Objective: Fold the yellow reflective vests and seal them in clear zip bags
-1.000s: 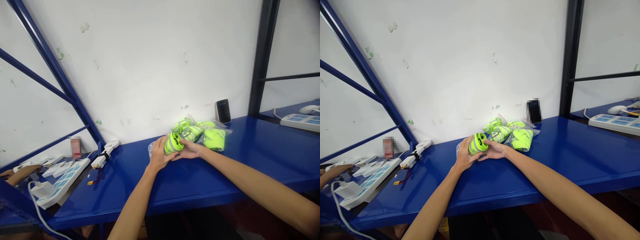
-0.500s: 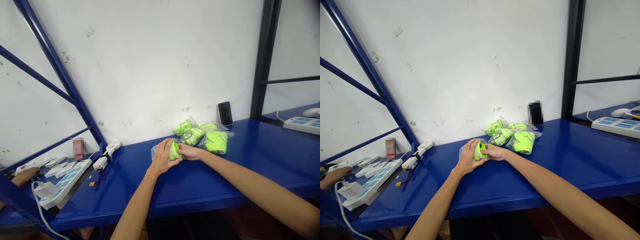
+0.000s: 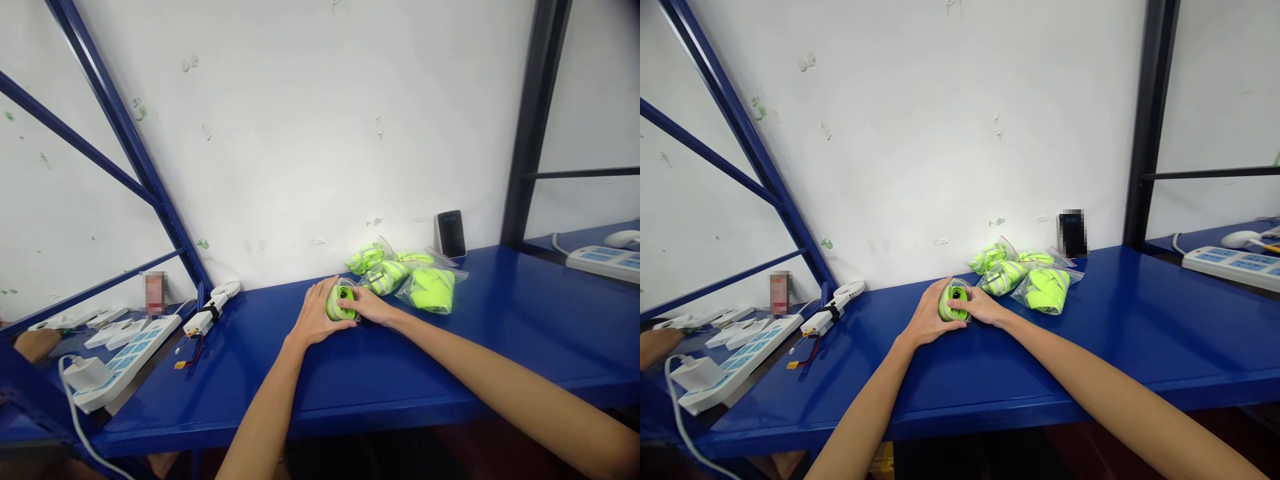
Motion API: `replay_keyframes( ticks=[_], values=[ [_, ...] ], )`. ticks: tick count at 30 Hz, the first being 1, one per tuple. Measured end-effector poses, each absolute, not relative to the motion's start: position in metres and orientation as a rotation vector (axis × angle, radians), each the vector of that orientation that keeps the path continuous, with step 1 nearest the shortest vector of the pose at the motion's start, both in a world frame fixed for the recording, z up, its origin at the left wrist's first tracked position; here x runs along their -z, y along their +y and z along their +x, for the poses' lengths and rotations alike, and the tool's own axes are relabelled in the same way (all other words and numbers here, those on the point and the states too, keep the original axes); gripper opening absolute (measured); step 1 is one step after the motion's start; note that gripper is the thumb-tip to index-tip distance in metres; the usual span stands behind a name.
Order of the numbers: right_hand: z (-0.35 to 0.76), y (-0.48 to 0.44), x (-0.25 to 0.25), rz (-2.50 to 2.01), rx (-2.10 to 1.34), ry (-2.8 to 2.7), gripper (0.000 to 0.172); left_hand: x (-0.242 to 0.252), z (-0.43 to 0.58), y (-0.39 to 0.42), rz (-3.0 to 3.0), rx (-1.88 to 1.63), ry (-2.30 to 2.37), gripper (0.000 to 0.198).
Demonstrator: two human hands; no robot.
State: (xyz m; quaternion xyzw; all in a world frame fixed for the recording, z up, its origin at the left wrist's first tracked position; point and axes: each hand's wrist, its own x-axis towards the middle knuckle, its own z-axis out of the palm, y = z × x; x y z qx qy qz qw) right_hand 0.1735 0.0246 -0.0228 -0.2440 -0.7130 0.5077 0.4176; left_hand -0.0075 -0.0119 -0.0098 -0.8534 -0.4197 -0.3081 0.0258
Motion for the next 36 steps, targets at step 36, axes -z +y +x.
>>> replay_keyframes(
  ticks=[36],
  values=[
    [0.178,0.031,0.028,-0.762,-1.685,-1.687,0.042,-0.024,-0.018,0.014,-2.605,0.633,-1.828,0.033]
  ],
)
